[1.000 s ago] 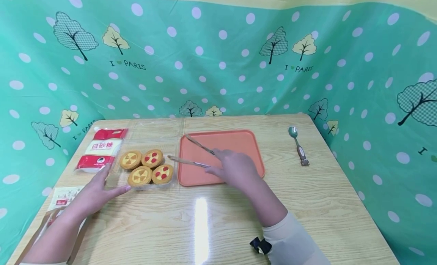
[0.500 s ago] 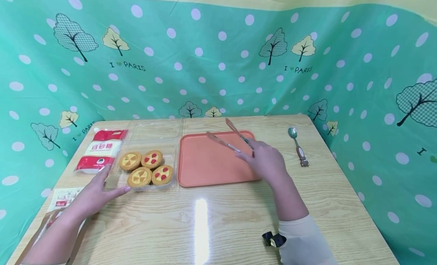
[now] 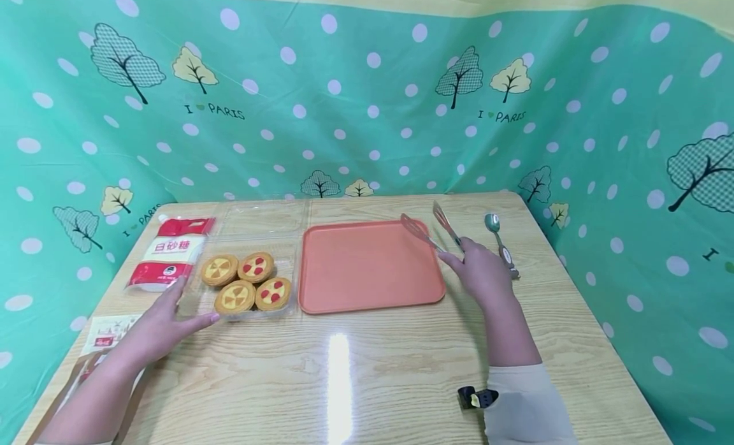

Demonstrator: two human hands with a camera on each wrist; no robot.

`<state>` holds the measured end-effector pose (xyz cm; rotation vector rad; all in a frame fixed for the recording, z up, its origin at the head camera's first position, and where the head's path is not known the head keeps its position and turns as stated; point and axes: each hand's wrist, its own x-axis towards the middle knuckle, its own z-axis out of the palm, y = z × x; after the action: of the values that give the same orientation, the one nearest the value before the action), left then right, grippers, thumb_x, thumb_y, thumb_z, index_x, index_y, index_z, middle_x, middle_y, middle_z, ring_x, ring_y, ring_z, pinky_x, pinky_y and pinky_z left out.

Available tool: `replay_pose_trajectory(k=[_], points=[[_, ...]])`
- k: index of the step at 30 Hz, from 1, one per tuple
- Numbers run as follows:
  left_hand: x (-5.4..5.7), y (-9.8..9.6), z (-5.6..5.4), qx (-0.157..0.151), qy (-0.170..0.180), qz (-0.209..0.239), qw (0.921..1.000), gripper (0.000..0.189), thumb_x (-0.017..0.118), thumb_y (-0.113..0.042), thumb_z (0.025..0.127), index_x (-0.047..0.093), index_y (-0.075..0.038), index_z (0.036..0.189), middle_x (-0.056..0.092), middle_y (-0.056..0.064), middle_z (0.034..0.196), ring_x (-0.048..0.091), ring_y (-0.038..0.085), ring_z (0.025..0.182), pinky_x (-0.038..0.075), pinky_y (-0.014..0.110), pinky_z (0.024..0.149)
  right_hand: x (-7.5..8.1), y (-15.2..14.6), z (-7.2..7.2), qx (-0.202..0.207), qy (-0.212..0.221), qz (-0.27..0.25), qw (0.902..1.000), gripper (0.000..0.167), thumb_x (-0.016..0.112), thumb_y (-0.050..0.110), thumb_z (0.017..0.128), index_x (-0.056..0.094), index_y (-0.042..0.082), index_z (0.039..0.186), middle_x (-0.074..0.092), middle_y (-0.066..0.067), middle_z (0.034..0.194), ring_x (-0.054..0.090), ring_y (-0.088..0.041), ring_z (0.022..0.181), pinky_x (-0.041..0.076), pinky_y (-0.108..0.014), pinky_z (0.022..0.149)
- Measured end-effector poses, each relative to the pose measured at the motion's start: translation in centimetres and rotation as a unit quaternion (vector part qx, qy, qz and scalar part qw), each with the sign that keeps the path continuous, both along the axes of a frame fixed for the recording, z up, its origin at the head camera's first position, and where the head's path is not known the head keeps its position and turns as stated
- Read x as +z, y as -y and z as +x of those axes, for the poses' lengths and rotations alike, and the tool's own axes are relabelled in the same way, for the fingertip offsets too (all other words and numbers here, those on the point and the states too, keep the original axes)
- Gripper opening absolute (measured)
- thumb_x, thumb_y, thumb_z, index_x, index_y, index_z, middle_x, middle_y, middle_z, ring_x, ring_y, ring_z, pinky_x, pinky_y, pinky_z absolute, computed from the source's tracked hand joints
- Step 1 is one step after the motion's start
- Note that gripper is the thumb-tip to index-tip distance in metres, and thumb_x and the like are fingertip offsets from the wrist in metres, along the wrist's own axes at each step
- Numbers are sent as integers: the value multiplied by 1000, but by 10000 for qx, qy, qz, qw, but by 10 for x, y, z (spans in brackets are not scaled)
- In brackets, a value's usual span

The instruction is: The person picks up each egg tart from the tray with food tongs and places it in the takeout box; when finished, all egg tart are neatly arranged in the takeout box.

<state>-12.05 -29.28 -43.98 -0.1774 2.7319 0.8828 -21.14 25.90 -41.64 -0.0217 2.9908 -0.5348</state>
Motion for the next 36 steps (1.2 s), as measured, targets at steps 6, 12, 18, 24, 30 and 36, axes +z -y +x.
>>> replay_pose_trajectory(k=[6,12,18,24,30,36], points=[[2,0,1,4,22,-12,10000,125,65,-71,79,-16,-16,156,-7,29,161,4,60,142,18,78,104,-8,-15,-2,-197,256,12,9995,92,32,69,96,36,-8,145,48,-37,136,43,-57,125,40,-69,98],[2,-1,1,1,22,-34,10000,125,65,-71,78,-16,-15,156,-7,29,161,4,60,142,18,78,104,-14,-22,-4,-365,336,56,9988,90,30,65,99,36,-13,142,45,-42,134,45,-60,121,43,-68,95],[0,-1,0,5,27,-42,10000,125,65,-72,78,-16,-16,156,-7,28,161,4,59,142,17,78,104,-16,-27,-5,-422,685,161,9966,85,30,61,101,40,-17,135,46,-42,130,51,-58,113,48,-63,86],[1,-1,0,5,50,-94,9999,125,64,-72,78,-16,-18,156,-7,29,161,4,60,142,18,79,104,-16,-29,-8,-385,1073,32,9935,81,34,55,102,38,-18,135,56,-38,116,61,-49,96,53,-53,76],[1,-1,1,14,69,-95,9999,124,65,-71,78,-17,-19,156,-7,29,161,5,60,141,19,79,103,-17,-31,-11,-309,1400,-13,9897,65,47,46,97,47,-13,125,64,-16,76,59,-26,62,46,-35,53],[1,-1,1,9,51,-94,9999,124,65,-72,78,-17,-19,156,-7,29,161,5,60,141,19,79,103,-24,-31,-13,-180,1354,226,9904,67,55,44,95,48,-15,126,65,-26,98,62,-28,68,50,-36,55]])
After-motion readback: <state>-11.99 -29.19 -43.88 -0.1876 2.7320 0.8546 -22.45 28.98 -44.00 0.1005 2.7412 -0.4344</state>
